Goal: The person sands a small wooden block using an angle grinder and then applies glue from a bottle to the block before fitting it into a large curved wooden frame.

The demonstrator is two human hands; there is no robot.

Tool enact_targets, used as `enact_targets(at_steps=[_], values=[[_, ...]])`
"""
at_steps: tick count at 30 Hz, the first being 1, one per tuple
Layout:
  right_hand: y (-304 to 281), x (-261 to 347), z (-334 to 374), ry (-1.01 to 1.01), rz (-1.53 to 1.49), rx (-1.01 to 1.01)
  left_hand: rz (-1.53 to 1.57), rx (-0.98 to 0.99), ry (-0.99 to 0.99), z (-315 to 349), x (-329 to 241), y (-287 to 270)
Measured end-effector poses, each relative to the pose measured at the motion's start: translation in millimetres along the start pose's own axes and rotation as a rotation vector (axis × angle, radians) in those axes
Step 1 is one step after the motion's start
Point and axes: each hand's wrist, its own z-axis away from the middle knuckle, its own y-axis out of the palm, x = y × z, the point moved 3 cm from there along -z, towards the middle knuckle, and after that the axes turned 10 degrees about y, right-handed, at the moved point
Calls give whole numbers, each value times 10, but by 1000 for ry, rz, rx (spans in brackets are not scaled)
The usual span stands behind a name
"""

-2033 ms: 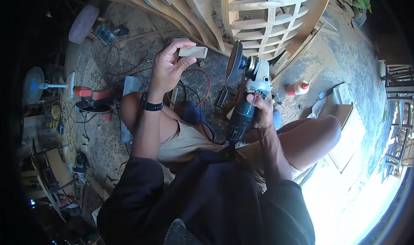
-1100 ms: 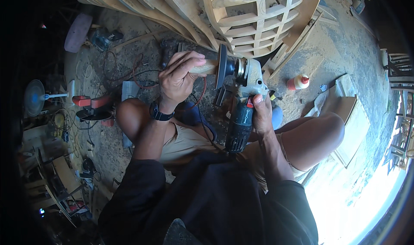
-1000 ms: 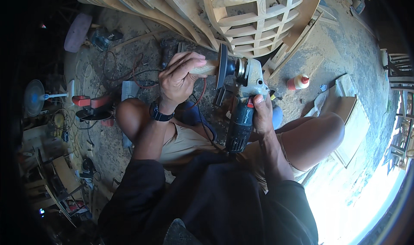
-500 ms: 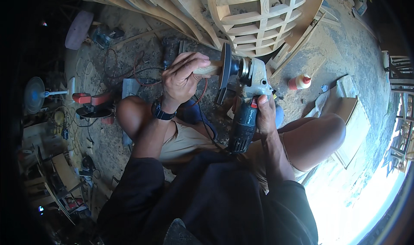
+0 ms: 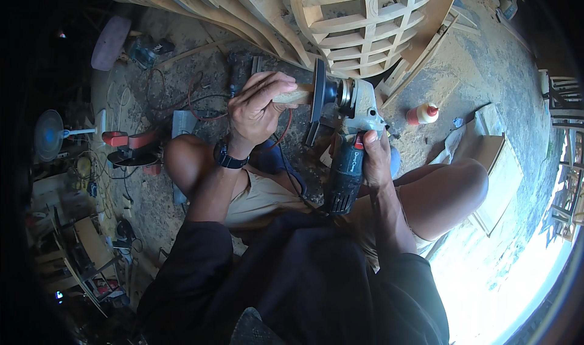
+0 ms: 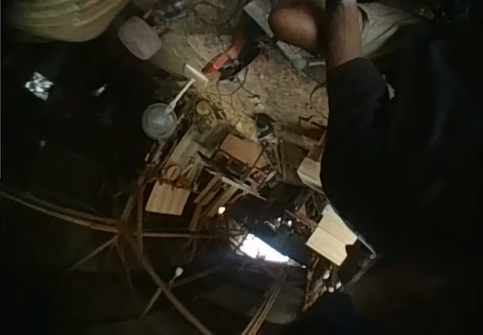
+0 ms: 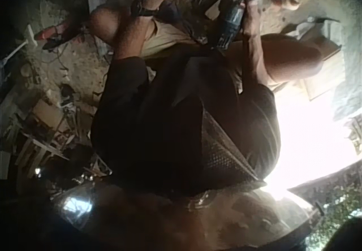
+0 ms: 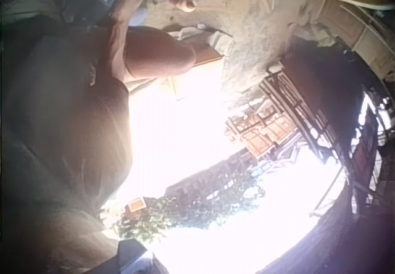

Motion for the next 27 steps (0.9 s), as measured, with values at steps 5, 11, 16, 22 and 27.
enact_targets(at_steps=[5,11,16,22,27], values=[[8,27,10,-5,-9,21,7,10,1,-2,10,17],[24,33,13,2,-11,-3,9,-6,3,-13,-14,15],[-20,23,6,-1,-17,20,3,5,-3,-1,13,28],[-31,17,8,16,-32,10,6,7,-4,2,-2,28],[-72,-4,11,25,-44,8,13,3,-6,1,7,53]])
